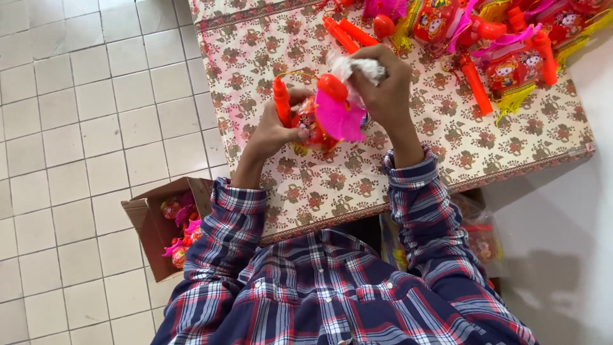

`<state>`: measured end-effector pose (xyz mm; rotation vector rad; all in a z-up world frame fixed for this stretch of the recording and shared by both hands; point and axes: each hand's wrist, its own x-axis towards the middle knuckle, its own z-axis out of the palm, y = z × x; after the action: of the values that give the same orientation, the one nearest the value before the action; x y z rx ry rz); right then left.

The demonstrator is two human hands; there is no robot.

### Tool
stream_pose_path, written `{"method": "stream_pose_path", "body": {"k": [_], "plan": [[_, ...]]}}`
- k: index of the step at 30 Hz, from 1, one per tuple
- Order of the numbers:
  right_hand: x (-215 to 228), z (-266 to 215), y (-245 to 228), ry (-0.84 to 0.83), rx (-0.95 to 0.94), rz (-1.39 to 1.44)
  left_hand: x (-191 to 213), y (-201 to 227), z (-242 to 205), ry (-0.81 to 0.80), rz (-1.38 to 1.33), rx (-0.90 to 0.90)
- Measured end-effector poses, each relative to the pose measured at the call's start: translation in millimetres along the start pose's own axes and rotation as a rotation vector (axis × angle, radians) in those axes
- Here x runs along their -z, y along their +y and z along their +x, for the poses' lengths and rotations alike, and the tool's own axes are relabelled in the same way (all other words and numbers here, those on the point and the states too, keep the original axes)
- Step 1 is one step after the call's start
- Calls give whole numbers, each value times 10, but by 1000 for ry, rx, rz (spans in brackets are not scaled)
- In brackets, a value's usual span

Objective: Assembling and packing decorative lanterns by joining plastic parts and applying adhesive.

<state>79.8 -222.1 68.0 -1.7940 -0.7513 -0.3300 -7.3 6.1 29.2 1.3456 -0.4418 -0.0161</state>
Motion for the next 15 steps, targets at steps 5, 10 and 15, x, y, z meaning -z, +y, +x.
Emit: {"method": "stream_pose_path", "body": {"k": [5, 10, 15], "plan": [[-33, 5, 96, 206, 207, -11, -41, 53, 39, 132, -49, -39], [-45, -55, 21, 59, 329, 21, -36, 23, 40, 240, 153, -70], [-68, -72, -77, -4, 391, -178, -84, -29, 28, 265, 312, -174]]}}
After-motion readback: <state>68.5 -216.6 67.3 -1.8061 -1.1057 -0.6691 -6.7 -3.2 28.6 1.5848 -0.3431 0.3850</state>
